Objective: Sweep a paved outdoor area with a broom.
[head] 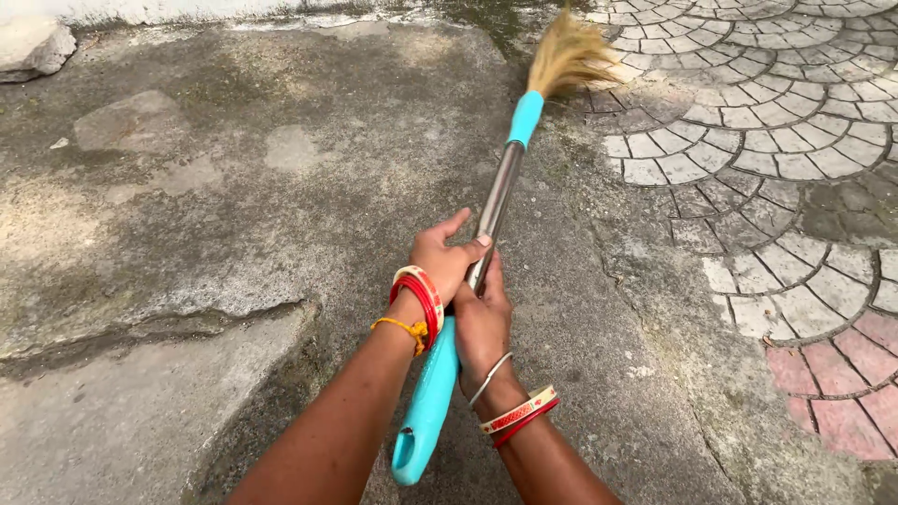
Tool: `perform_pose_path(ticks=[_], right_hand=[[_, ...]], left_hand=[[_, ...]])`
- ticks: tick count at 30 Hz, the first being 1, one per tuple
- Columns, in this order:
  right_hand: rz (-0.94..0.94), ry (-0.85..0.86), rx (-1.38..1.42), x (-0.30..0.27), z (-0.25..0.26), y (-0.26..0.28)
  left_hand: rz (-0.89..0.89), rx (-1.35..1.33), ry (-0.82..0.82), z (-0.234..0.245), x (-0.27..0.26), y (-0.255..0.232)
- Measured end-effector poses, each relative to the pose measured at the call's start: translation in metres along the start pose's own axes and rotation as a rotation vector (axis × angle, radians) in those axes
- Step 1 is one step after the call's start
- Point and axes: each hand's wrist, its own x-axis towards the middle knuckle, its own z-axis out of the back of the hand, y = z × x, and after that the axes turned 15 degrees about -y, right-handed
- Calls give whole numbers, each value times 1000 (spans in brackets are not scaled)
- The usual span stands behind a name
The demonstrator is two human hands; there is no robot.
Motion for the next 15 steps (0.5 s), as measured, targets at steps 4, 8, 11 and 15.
perform_pose_path(ticks=[4, 8, 11, 15], right_hand=[[-49, 211, -103, 16, -8, -19], [-323, 721, -127, 37, -13, -16], [-413, 769, -198, 46, -2, 4], [-364, 411, -108, 51, 16, 17]], left_hand=[[251, -335, -251, 44, -17, 8], [307, -189, -641, 65, -33, -12], [399, -103, -584, 49, -23, -12], [464, 46, -80, 6, 6, -40]])
